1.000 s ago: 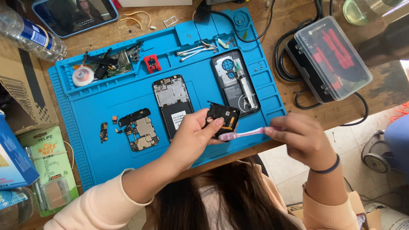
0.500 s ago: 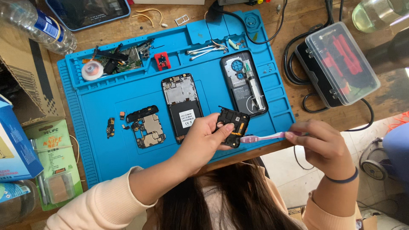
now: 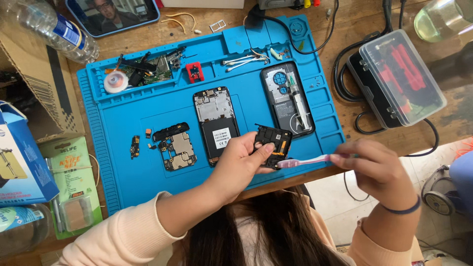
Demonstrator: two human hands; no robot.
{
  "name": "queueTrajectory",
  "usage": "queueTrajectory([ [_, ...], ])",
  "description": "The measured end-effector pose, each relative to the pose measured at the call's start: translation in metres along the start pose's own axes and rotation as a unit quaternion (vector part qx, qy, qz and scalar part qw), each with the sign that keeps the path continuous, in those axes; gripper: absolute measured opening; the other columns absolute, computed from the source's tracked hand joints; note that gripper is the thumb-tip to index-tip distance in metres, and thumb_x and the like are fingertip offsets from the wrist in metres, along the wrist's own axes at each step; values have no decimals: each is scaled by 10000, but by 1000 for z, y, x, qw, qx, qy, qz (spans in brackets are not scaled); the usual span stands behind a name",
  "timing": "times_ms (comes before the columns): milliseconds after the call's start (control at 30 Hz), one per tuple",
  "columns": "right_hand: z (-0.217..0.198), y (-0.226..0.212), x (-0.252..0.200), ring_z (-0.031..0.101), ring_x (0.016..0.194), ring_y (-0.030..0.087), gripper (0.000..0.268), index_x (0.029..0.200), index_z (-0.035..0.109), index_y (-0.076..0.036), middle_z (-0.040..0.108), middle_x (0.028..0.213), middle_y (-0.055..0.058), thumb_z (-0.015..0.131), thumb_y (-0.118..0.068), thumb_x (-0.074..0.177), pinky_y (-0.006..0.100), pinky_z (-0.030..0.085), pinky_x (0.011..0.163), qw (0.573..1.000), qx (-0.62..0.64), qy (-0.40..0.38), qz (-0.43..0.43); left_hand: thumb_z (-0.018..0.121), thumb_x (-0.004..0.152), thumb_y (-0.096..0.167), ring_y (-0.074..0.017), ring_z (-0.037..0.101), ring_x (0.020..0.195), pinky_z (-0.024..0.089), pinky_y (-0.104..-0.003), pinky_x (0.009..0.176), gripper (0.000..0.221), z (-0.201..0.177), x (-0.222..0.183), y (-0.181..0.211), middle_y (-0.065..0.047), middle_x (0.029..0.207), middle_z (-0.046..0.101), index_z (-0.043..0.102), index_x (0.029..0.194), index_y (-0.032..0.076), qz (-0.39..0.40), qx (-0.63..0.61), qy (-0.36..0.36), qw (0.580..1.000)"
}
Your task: The person cleans a disassembled smartphone frame using a syringe to apply liquid and a toothbrush to scrub the interior. The person repeatedly scrubs the frame and wipes it with fingers.
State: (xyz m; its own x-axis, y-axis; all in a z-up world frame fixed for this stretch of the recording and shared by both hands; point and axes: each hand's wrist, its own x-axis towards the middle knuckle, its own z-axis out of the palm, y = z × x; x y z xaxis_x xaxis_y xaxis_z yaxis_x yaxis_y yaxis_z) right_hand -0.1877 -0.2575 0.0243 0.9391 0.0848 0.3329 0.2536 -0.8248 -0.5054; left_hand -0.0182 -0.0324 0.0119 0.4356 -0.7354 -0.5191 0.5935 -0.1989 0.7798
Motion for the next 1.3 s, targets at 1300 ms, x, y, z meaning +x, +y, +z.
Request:
queueTrajectory([
  [1300, 4, -16, -2, 604, 712, 273, 266, 1043, 661, -61, 644, 954, 130, 433, 47, 962, 376, 461, 646, 999, -32, 35, 14, 448, 968, 189, -316, 636, 1151, 538, -438, 975, 383, 18, -9, 3, -217, 1225, 651, 553, 1238, -63, -8, -207, -5, 978],
])
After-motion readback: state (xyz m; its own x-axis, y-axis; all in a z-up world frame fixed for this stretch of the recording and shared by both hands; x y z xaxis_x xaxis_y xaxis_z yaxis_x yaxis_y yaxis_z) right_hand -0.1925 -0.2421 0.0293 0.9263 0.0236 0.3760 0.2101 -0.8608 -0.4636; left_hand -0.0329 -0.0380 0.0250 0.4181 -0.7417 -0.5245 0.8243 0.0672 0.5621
